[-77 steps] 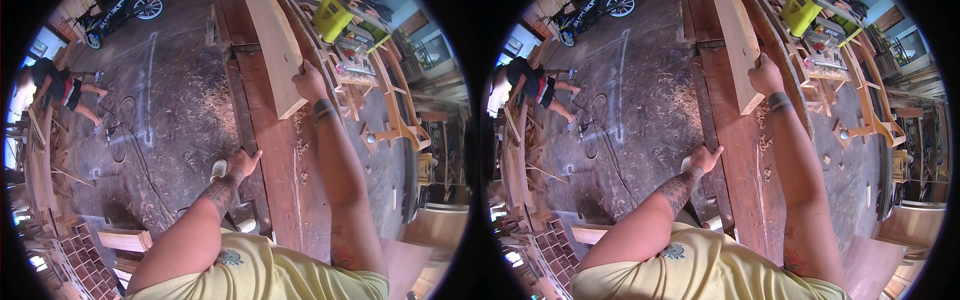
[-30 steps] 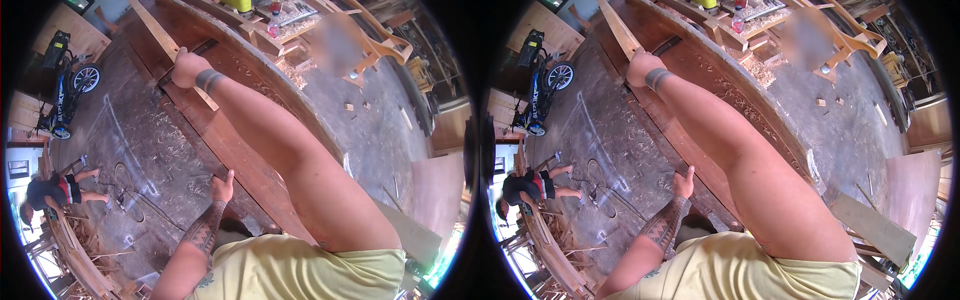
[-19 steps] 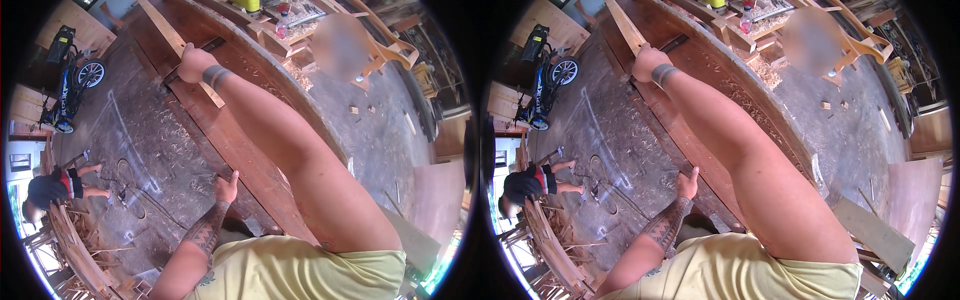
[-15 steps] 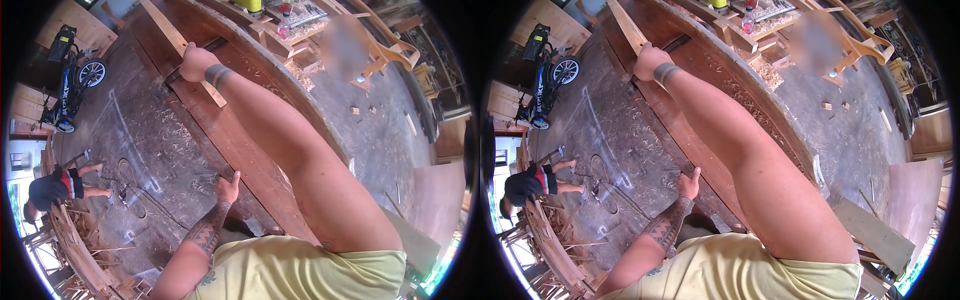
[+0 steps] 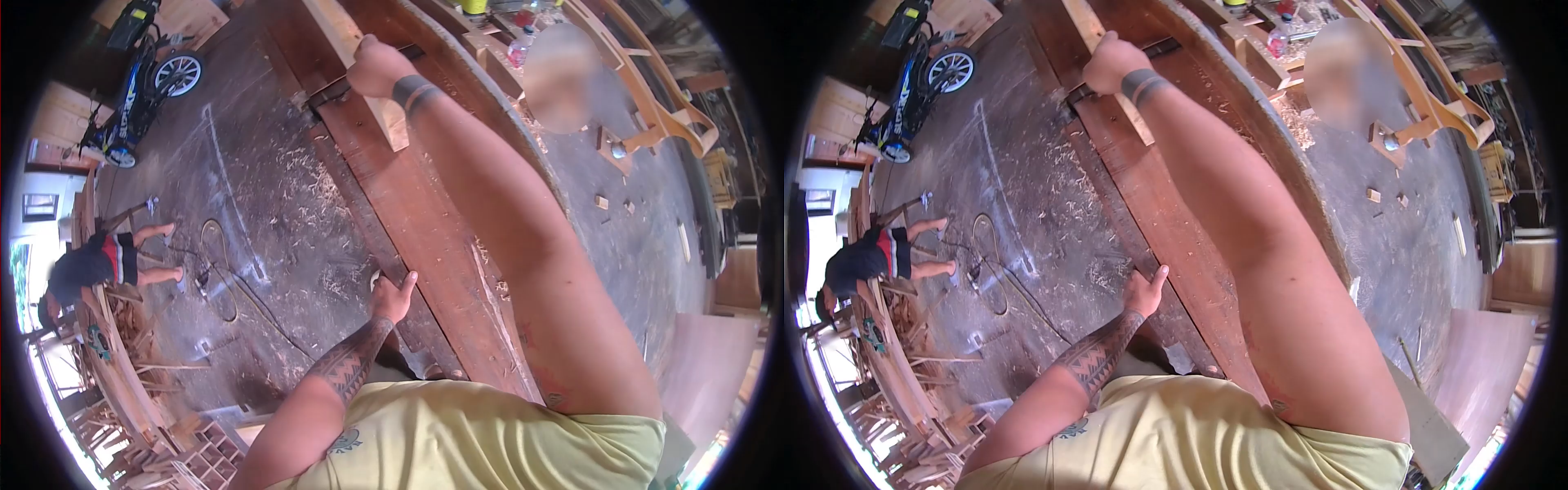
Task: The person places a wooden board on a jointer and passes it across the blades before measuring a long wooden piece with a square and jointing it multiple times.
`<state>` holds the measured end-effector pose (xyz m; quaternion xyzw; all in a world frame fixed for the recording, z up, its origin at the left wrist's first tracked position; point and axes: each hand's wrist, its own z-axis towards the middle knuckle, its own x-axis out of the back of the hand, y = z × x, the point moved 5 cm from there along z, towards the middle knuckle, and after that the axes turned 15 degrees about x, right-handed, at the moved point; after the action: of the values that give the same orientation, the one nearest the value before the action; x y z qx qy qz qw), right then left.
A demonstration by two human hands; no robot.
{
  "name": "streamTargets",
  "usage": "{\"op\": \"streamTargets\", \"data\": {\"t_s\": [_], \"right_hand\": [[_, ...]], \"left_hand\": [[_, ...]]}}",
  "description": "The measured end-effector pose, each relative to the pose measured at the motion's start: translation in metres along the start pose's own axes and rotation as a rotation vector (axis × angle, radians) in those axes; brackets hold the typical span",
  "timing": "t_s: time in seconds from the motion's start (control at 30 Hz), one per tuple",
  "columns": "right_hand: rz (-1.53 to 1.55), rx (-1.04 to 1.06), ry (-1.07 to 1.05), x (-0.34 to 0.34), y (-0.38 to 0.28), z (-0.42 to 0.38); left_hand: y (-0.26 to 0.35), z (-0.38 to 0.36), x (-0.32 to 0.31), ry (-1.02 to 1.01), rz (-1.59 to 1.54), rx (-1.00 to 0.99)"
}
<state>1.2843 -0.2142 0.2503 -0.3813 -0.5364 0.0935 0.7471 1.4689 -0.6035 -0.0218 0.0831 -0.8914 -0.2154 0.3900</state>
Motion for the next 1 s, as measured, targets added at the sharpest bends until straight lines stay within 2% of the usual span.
{"op": "streamTargets", "data": {"t_s": [0.17,0.2,0.3,0.43,0.47,0.57,0.67,0.77,0.87,0.97,1.0], "right_hand": [[-0.031,0.061,0.038,0.001,-0.002,0.013],[-0.081,0.082,0.12,-0.007,0.007,0.022],[-0.06,0.078,0.089,-0.005,0.009,0.034],[-0.023,0.051,0.054,-0.006,0.006,0.046],[-0.089,0.101,0.142,-0.012,0.015,0.058],[-1.074,0.626,-0.247,-0.074,0.055,0.112],[-1.026,0.713,-0.216,-0.061,0.037,0.108],[-0.27,0.224,0.237,-0.043,0.047,0.119],[-0.158,0.199,0.25,-0.028,0.031,0.114],[-1.14,0.701,-0.452,-0.057,0.026,0.136],[-0.85,0.539,-0.237,-0.049,0.026,0.141]], "left_hand": [[-0.003,0.0,-0.002,-0.078,-0.031,0.008],[-0.005,0.002,-0.005,-0.075,-0.016,0.009],[-0.008,0.002,-0.005,-0.063,0.098,0.075],[0.002,-0.003,0.003,-0.119,0.074,0.084],[0.004,-0.005,0.005,-0.154,0.072,0.109],[0.011,-0.01,0.012,-0.167,0.06,0.09],[0.001,-0.008,0.004,-0.093,0.084,0.016],[-0.001,-0.006,0.001,-0.084,0.087,-0.024],[-0.003,-0.004,-0.001,-0.089,0.101,-0.031],[0.0,-0.007,0.001,-0.068,0.141,-0.021],[0.001,-0.009,0.002,-0.066,0.149,-0.01]]}}
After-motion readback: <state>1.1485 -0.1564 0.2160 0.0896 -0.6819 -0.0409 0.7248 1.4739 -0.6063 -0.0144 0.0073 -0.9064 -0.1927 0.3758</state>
